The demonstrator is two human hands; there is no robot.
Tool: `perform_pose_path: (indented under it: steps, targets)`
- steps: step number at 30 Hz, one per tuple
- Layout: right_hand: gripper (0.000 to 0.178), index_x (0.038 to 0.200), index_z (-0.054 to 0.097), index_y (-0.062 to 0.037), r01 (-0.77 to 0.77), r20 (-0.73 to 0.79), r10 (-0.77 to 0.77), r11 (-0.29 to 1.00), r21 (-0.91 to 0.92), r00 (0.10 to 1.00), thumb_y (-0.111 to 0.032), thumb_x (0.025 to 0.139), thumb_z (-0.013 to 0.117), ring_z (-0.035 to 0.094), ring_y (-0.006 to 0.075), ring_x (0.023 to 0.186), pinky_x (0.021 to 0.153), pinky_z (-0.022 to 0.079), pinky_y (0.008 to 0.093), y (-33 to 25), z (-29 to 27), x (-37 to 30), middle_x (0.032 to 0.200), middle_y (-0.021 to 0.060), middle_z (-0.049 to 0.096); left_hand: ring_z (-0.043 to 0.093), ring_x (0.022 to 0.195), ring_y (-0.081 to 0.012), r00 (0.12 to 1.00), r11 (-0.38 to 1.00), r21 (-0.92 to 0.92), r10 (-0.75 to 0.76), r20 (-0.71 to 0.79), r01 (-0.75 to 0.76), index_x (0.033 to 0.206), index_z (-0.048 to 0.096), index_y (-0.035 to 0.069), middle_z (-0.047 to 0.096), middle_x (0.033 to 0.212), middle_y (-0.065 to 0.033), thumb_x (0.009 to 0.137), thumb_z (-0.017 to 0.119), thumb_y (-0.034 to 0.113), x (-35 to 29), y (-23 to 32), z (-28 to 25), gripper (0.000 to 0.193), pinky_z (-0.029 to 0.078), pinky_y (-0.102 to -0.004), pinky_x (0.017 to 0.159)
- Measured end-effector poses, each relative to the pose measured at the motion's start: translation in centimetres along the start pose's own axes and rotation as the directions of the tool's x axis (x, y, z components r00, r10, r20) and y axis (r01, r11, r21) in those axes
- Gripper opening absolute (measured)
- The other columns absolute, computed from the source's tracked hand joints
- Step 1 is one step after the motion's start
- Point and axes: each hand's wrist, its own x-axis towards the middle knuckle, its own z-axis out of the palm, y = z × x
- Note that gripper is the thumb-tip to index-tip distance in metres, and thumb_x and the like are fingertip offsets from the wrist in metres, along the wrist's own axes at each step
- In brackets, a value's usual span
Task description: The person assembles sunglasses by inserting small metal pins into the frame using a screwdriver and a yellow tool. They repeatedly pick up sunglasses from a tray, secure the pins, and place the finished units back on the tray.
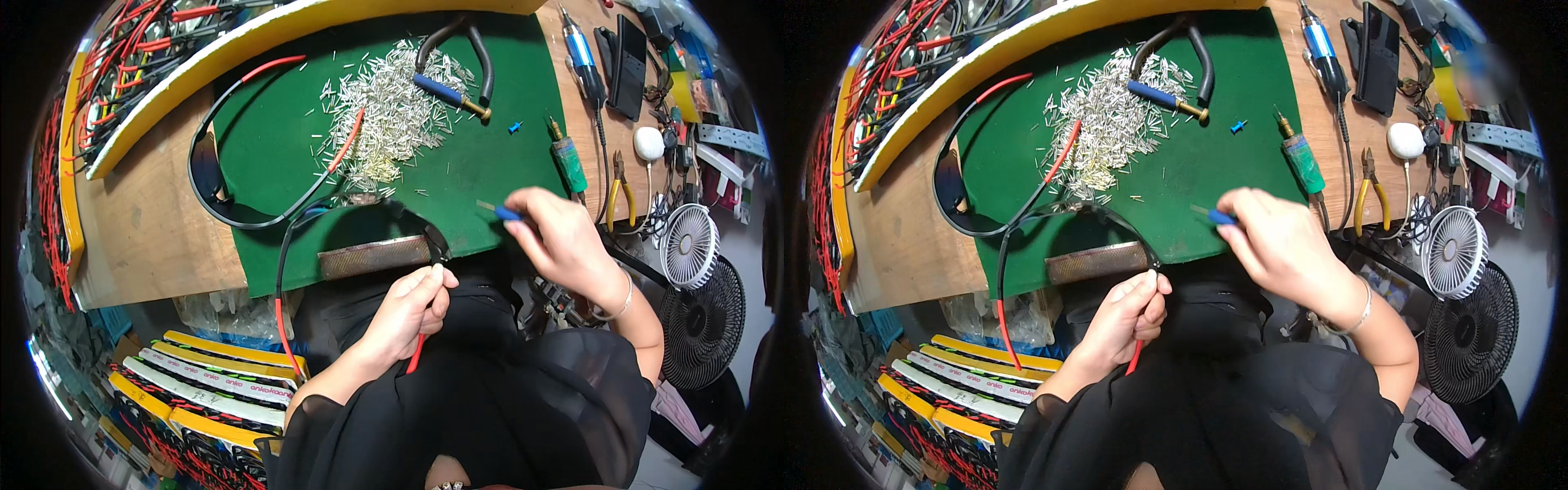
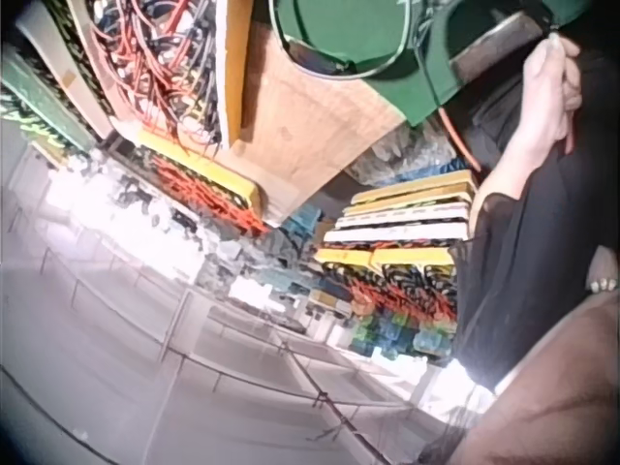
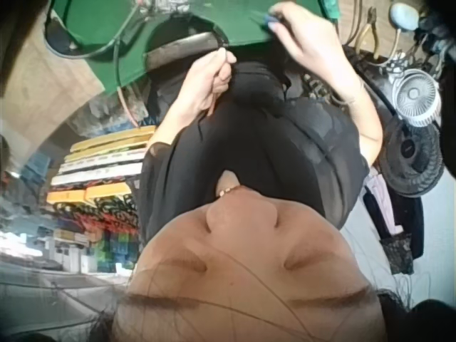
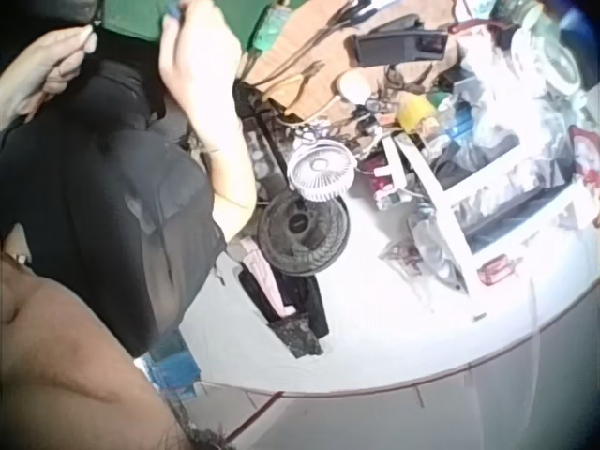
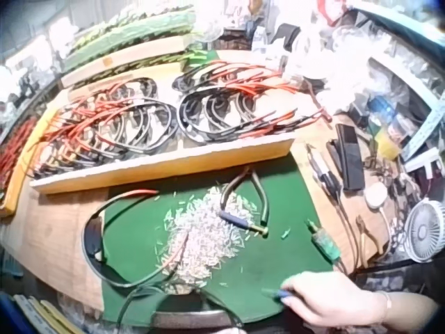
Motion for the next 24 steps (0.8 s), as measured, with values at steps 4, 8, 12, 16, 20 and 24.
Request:
perform_pose_path:
  steps: [4, 8, 12, 16, 20, 24]
  targets:
    - [0.020, 0.094, 0.053, -0.0043, 0.115, -0.323, -0.160, 0.981, -0.154, 0.933, -0.008, 0.076, 0.061, 0.053, 0.0267, 0.074, 0.064, 0.045, 0.0354, 0.9, 1.9, 4.1, 0.080, 0.0100, 0.056, 0.027, 0.043, -0.0021, 0.985, 0.979, 0.112, 0.173, -0.004, -0.171, 0.100, 0.050, 0.007, 0.050, 0.063, -0.0011, 0.094, 0.042, 0.024, -0.3, 0.3, 1.5, 0.019, 0.021, -0.0158, 0.039]
    - [0.024, 0.095, 0.054, -0.0044, 0.117, -0.441, -0.226, 0.958, -0.260, 0.869, -0.007, 0.073, 0.063, 0.052, 0.0271, 0.072, 0.064, 0.044, 0.0346, 1.7, 3.8, 7.0, 0.077, 0.0111, 0.054, 0.049, 0.062, -0.0076, 0.948, 0.944, 0.137, 0.312, -0.066, -0.301, 0.118, 0.044, 0.003, 0.060, 0.087, -0.0071, 0.093, 0.043, 0.016, -0.6, -0.2, 2.0, 0.028, 0.037, -0.0172, 0.051]
    - [0.034, 0.103, 0.054, -0.0038, 0.033, -0.462, -0.178, 0.952, -0.305, 0.869, -0.006, 0.071, 0.064, 0.051, 0.0264, 0.084, 0.072, 0.043, 0.0342, 2.5, 3.4, 6.6, 0.088, 0.0102, 0.052, 0.057, 0.093, -0.0154, 0.894, 0.859, 0.289, 0.447, -0.016, -0.424, 0.123, 0.040, 0.001, 0.057, 0.108, -0.0122, 0.093, 0.039, 0.008, 0.2, -0.5, 1.3, 0.032, 0.046, -0.0222, 0.078]
    - [0.035, 0.103, 0.053, -0.0042, 0.019, -0.506, -0.139, 0.972, -0.235, 0.851, -0.012, 0.071, 0.065, 0.050, 0.0295, 0.088, 0.078, 0.042, 0.0366, 4.8, -0.4, 1.8, 0.089, 0.0127, 0.054, 0.046, 0.064, -0.0090, 0.872, 0.842, 0.282, 0.488, -0.033, -0.461, 0.104, 0.051, 0.003, 0.055, 0.079, -0.0059, 0.092, 0.045, 0.027, 0.5, -0.4, 1.9, 0.027, 0.036, -0.0207, 0.057]
    - [0.025, 0.091, 0.053, -0.0016, -0.479, -0.644, 0.225, 0.841, -0.251, 0.731, -0.017, 0.075, 0.065, 0.049, 0.0315, 0.091, 0.082, 0.038, 0.0393, 9.8, -3.3, -5.2, 0.094, 0.0139, 0.054, 0.037, 0.044, -0.0049, 0.821, 0.750, 0.503, 0.557, -0.127, -0.430, 0.093, 0.058, 0.005, 0.055, 0.063, -0.0017, 0.092, 0.047, 0.035, 1.2, -0.4, 0.6, 0.031, 0.028, -0.0194, 0.041]
    - [0.029, 0.081, 0.047, -0.0011, -0.621, -0.666, 0.288, 0.709, -0.334, 0.688, -0.024, 0.078, 0.065, 0.046, 0.0375, 0.102, 0.088, 0.035, 0.0439, 14.0, -0.8, -9.9, 0.103, 0.0223, 0.050, 0.047, 0.049, -0.0073, 0.795, 0.722, 0.536, 0.589, -0.144, -0.438, 0.092, 0.056, 0.002, 0.062, 0.074, -0.0069, 0.094, 0.043, 0.029, 1.2, 1.2, 2.5, 0.030, 0.038, -0.0213, 0.047]
